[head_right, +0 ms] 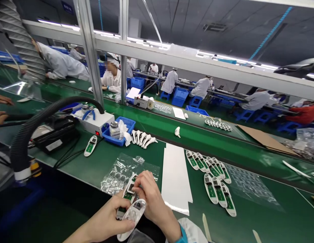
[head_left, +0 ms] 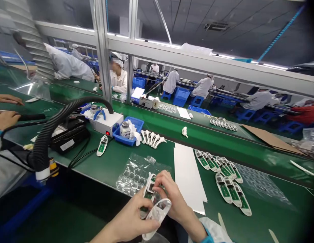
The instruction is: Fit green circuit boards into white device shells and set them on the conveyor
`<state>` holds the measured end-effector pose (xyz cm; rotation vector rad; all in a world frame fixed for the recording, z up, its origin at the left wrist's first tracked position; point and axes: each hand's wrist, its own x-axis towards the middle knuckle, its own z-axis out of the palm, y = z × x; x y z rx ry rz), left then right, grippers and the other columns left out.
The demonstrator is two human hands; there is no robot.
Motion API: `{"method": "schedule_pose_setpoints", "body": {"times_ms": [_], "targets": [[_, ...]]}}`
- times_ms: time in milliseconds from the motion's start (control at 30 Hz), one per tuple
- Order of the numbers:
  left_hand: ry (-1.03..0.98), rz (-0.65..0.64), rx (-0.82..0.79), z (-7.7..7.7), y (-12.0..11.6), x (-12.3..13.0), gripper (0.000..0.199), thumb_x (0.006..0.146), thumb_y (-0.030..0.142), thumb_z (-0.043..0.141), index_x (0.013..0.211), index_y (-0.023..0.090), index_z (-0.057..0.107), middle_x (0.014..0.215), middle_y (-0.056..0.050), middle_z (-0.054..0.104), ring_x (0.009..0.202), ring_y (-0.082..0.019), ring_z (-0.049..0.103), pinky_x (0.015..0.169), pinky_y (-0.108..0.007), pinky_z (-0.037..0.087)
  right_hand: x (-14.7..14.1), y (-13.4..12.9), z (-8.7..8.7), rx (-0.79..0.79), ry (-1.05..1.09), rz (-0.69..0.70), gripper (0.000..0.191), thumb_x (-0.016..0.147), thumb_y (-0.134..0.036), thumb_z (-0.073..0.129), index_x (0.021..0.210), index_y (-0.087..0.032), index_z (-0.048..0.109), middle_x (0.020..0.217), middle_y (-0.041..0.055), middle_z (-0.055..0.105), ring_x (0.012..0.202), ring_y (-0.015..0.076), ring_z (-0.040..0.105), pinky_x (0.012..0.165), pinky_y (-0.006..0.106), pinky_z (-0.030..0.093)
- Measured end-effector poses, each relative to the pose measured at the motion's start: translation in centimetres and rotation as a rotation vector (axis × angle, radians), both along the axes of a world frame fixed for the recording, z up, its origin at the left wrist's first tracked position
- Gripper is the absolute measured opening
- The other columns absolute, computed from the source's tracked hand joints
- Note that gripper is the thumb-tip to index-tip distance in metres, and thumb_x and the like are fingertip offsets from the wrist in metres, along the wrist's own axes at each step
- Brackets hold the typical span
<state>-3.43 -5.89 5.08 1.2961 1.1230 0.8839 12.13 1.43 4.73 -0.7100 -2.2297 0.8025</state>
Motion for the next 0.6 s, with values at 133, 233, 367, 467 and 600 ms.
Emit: {"method": "schedule_pose_setpoints", "body": {"times_ms": [133,233,367,467,600], "targets": [[-0.096,0.072,-0.045,-0.9,-1.0,-1.4,0.01,0.059,0.016,0.068,0.057,0.018,0.059,0.086,0.0,0.057,0.084,-0.019,0.049,0.076,-0.024,0.037,-0.8,-1.9,-0.2,0.114,0.027,0.115,0.014,0.092,-0.011,0.042,0.085,-0.023,0.043,0.083,0.004,0.048,0.079,0.0206,0.047,0.072,0.037,0.039],[-0.137,0.147,-0.141,-2.1,-2.0,-2.7,0.014,0.059,0.023,0.07,0.056,0.017,0.058,0.067,0.003,0.049,0.07,-0.015,0.043,0.066,-0.025,0.034,-1.2,-0.9,-1.0,0.053,0.145,-0.03,0.013,0.093,-0.015,0.04,0.084,-0.023,0.042,0.08,0.003,0.048,0.076,0.0194,0.048,0.072,0.036,0.04],[-0.191,0.214,-0.252,-3.4,-3.9,-4.0,0.02,0.064,0.035,0.068,0.06,0.018,0.061,0.063,0.001,0.05,0.065,-0.016,0.044,0.061,-0.026,0.034,-2.4,5.4,-3.4,-0.162,-0.006,-0.317,0.015,0.091,-0.029,0.046,0.077,-0.022,0.045,0.071,0.0,0.05,0.064,0.0167,0.047,0.061,0.03,0.04],[-0.15,0.31,-0.262,-4.4,-5.1,-4.5,0.024,0.069,0.041,0.066,0.069,0.017,0.066,0.07,-0.002,0.057,0.07,-0.018,0.048,0.064,-0.027,0.037,-3.6,9.9,-5.2,-0.165,-0.102,-0.33,0.014,0.083,-0.026,0.053,0.07,-0.021,0.047,0.065,-0.0014,0.049,0.061,0.0165,0.047,0.059,0.029,0.039],[-0.081,0.37,-0.243,-5.6,-5.8,-4.9,0.033,0.074,0.048,0.065,0.072,0.016,0.07,0.081,-0.006,0.063,0.073,-0.02,0.052,0.066,-0.028,0.04,-4.1,10.2,-5.9,-0.105,-0.182,-0.337,0.008,0.079,-0.019,0.052,0.071,-0.02,0.053,0.082,0.003,0.052,0.074,0.019,0.051,0.07,0.031,0.039]]}}
